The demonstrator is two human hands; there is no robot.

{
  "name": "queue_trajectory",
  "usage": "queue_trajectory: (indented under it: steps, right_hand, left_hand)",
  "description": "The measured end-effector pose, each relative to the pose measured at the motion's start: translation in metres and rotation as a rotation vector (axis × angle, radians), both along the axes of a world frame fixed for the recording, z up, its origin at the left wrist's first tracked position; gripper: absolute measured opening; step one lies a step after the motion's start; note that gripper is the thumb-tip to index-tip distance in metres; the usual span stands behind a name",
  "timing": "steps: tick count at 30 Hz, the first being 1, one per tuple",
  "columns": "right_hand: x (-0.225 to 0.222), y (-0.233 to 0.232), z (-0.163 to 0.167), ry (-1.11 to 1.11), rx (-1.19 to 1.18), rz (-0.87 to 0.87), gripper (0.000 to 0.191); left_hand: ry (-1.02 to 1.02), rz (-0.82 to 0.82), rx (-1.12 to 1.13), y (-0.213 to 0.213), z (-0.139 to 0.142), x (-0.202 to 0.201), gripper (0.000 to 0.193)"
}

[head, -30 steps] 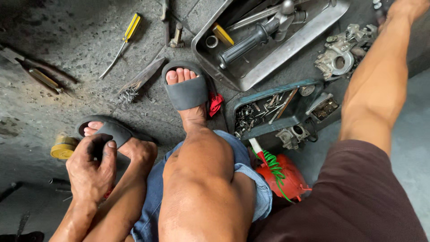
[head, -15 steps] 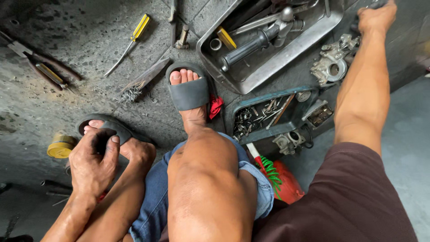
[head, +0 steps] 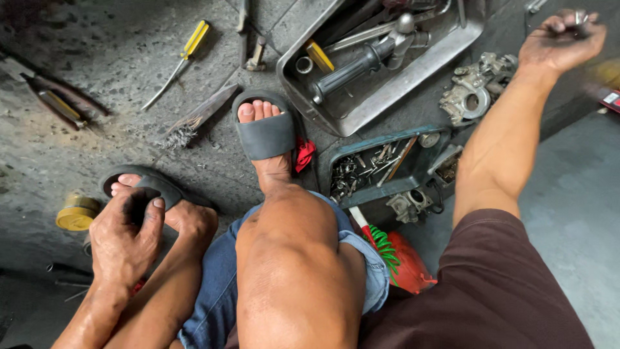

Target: The person sits on the workshop floor and works on a motorcycle crankcase cover and body panel, unscrewing fasteners with a screwdriver, prying components loose, and scrubbing the part with a wire brush. They handle the cover, turn it over, and manipulate its inner components by hand.

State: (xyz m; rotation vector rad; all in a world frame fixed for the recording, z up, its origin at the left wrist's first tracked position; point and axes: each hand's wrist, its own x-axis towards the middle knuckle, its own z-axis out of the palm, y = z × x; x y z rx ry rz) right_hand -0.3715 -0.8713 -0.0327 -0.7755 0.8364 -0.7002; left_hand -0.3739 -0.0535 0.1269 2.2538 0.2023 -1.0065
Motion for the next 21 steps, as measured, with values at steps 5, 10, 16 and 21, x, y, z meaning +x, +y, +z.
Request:
queue_trajectory:
  steps: [5,10,16,21]
  right_hand:
    - [-0.020,-0.010,0.022,-0.135,0.135,0.145,0.018]
    - [-0.009,-0.017,0.017,0.357,-0.198,0.227,0.025]
    - [0.033,0.033,-0.021,1.145,-0.520,0.426,0.022]
    - [0.064,0.071,-0.015,1.374,-0.693,0.516,0.020]
  left_hand:
    - [0.016,0.013,-0.016,-0.004,0.001,0.003,0.016]
    - [0.037,0.022,-0.030,-0.005,0.000,0.003,0.018]
    - [-0.070,-0.019,-0.037,0.004,-0.014,-0.004,0.025]
    - [-0.087,0.007,-0.109,0.008,-0.017,-0.002,0.027]
